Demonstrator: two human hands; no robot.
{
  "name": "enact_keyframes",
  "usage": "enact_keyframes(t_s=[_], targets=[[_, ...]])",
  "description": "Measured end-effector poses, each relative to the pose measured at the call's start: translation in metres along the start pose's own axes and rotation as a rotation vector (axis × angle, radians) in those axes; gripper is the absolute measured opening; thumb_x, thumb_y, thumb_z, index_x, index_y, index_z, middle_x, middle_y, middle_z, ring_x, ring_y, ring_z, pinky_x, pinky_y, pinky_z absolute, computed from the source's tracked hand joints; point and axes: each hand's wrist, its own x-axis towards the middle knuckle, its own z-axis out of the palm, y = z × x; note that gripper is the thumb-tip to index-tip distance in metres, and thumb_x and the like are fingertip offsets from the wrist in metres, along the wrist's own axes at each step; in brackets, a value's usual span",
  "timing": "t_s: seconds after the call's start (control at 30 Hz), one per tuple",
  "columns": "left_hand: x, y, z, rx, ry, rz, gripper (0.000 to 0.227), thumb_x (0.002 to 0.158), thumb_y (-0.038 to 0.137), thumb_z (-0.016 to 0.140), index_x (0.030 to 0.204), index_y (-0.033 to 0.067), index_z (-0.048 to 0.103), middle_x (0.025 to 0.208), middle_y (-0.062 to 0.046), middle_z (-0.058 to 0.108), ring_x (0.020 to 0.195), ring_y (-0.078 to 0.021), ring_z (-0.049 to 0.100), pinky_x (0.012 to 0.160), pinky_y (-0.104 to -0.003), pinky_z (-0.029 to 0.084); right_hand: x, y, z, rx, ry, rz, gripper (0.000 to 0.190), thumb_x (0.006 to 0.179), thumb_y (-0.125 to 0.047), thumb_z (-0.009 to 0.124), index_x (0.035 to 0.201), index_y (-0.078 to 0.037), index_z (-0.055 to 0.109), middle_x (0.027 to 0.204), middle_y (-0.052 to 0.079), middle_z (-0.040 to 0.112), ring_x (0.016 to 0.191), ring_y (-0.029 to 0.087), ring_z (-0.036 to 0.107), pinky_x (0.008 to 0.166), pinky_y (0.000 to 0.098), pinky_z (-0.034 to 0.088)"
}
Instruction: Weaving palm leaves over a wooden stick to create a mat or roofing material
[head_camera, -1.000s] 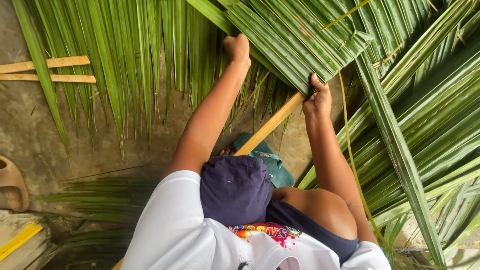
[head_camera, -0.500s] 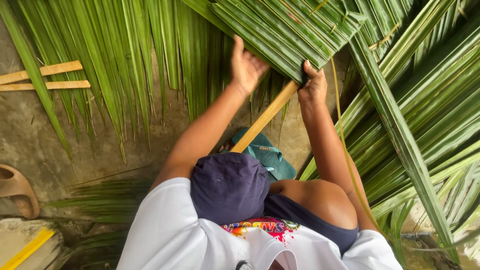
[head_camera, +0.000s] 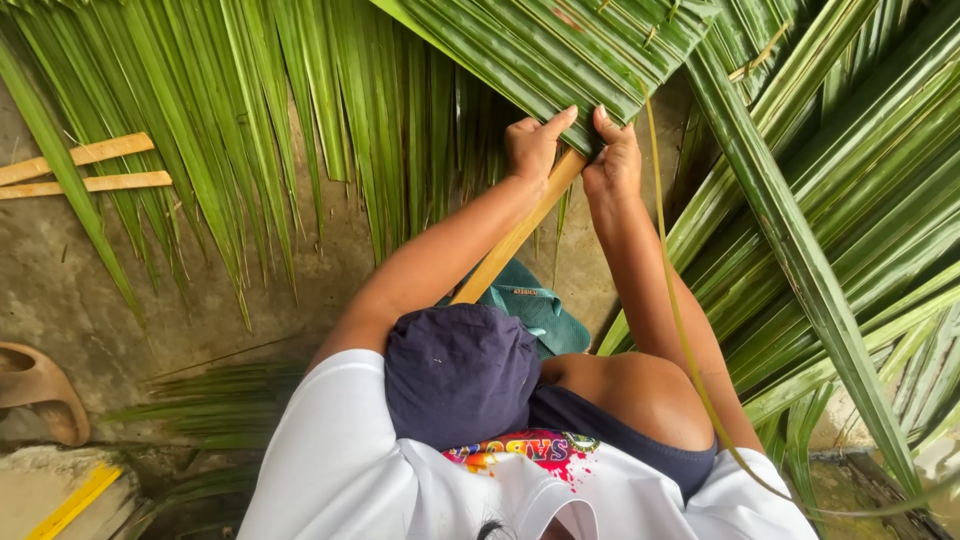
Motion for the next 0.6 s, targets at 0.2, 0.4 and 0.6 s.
enact_keyframes(t_s=[0.2,0.4,0.6], targets=[[-0.02,0.025,-0.006,-0.132,-0.007,-0.111,0.056,0.051,0.034,0.098,0.069,-0.0019,0.059,0.061,-0.017,0.06,0.058,-0.0242,0.063,0.051,-0.032,0.051,0.011,0.006,-0.009,0.005,0.03,0.014,0.045,0.079,0.002,0.092,0.118,-0.014,0.075,0.101,0.018,0.076,0.1,0.038,0.077,0.092,0.0516,0.065],[-0.029,0.051,0.0,-0.111,-0.094,-0.155,0.07,0.041,0.041,0.101,0.075,-0.0049,0.06,0.067,-0.017,0.06,0.061,-0.027,0.063,0.054,-0.04,0.053,0.018,0.008,-0.011,0.012,0.063,0.006,0.046,0.079,-0.001,0.092,0.12,-0.014,0.073,0.1,0.019,0.076,0.096,0.036,0.077,0.092,0.0523,0.065],[-0.023,0.036,0.011,-0.006,-0.006,-0.084,0.065,0.045,0.041,0.099,0.075,-0.0051,0.065,0.068,-0.016,0.063,0.065,-0.0265,0.066,0.059,-0.043,0.054,0.023,0.004,-0.011,0.034,0.08,-0.001,0.046,0.079,0.0,0.092,0.12,-0.012,0.073,0.1,0.019,0.076,0.095,0.037,0.077,0.091,0.0532,0.065]])
